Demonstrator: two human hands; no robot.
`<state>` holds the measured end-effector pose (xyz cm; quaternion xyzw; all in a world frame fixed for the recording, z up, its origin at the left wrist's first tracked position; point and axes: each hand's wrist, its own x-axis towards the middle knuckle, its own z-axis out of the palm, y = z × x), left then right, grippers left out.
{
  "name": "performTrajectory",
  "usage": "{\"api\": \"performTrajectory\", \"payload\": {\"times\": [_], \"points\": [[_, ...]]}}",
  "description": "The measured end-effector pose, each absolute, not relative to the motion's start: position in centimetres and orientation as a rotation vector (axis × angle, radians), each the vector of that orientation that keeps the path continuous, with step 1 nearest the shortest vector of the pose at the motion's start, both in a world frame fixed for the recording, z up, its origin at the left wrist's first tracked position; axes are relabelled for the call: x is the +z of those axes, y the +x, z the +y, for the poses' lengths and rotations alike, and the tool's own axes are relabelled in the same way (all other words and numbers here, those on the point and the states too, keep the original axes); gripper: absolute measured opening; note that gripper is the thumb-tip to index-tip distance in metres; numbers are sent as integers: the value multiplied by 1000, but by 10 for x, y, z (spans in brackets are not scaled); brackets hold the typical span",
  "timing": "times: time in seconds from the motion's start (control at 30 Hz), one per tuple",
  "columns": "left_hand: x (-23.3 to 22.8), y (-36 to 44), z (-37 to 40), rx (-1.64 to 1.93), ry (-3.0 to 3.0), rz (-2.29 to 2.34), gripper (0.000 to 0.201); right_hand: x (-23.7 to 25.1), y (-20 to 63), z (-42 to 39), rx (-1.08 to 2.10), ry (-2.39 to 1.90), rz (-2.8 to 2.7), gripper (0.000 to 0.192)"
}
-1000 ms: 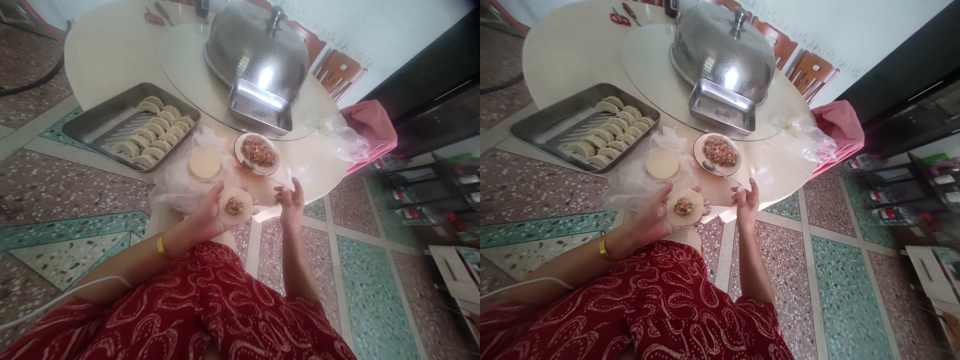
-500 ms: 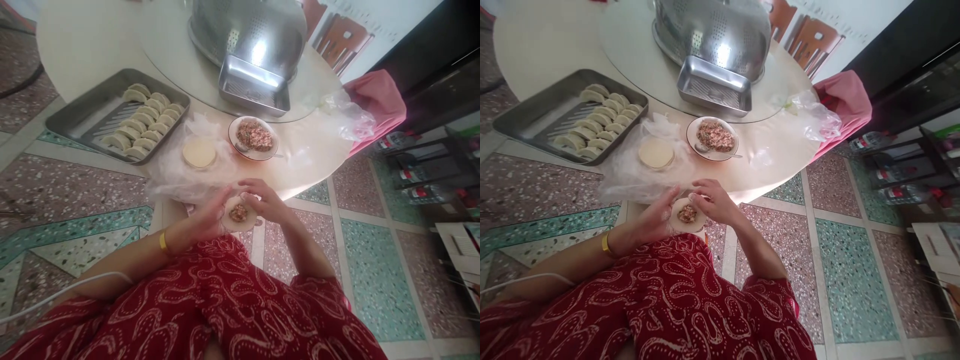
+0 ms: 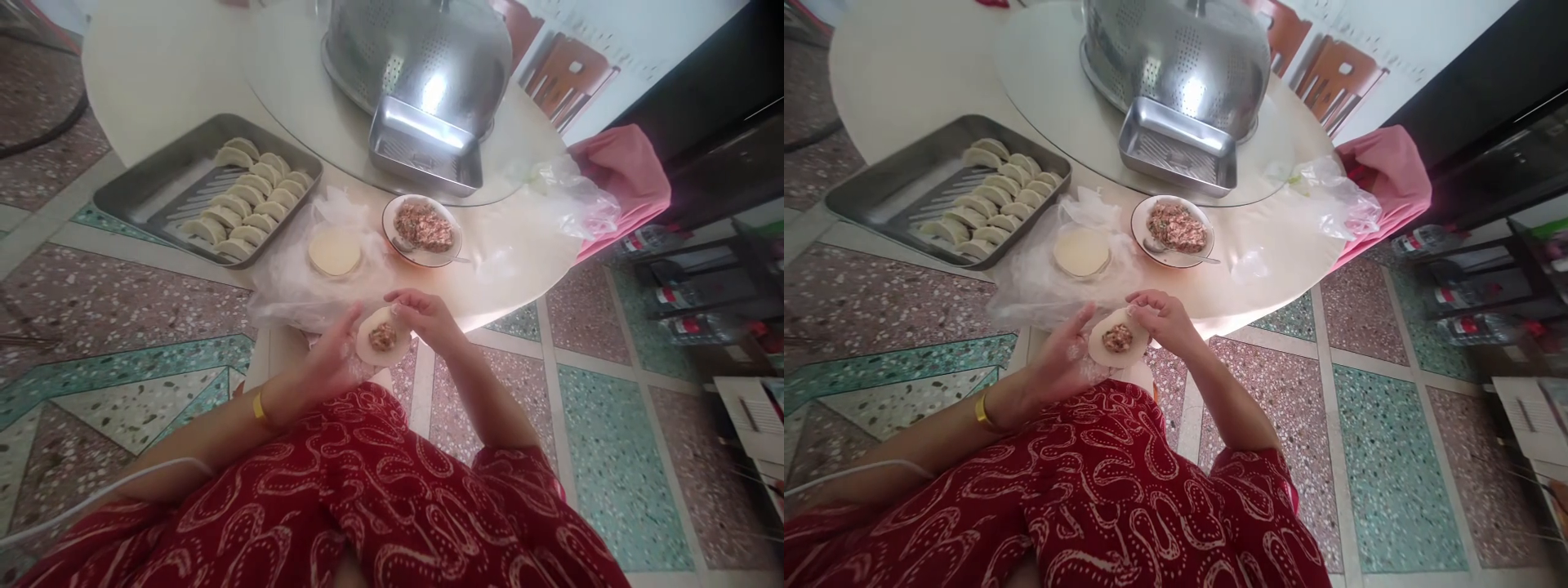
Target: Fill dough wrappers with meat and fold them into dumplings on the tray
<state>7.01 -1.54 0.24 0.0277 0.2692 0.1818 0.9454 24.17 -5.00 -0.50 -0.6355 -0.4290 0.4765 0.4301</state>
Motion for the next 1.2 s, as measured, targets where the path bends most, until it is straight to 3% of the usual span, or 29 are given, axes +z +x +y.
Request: {"api": "performTrajectory", "payload": {"times": [0.13, 0.3, 0.5, 0.57, 0.87, 1.2], "points": [[4, 71, -15, 449, 62, 612, 37, -8, 236, -43, 1151, -1549, -1127, 21], [0, 69, -10, 466, 95, 579, 45, -12, 250, -47, 1015, -1545, -1145, 22], [-6, 64, -4, 433, 143, 545, 54, 20, 334, -85, -65, -1831, -1123, 25], [-5, 67, -2, 423, 150, 584, 52, 30, 364, -95, -262, -1943, -1117, 29], [9, 85, -3, 429, 127, 651, 52, 12, 422, -81, -146, -2148, -1435, 52], [7, 87, 1, 424, 121, 549, 54, -3, 429, -69, -105, -2166, -1470, 61]]}}
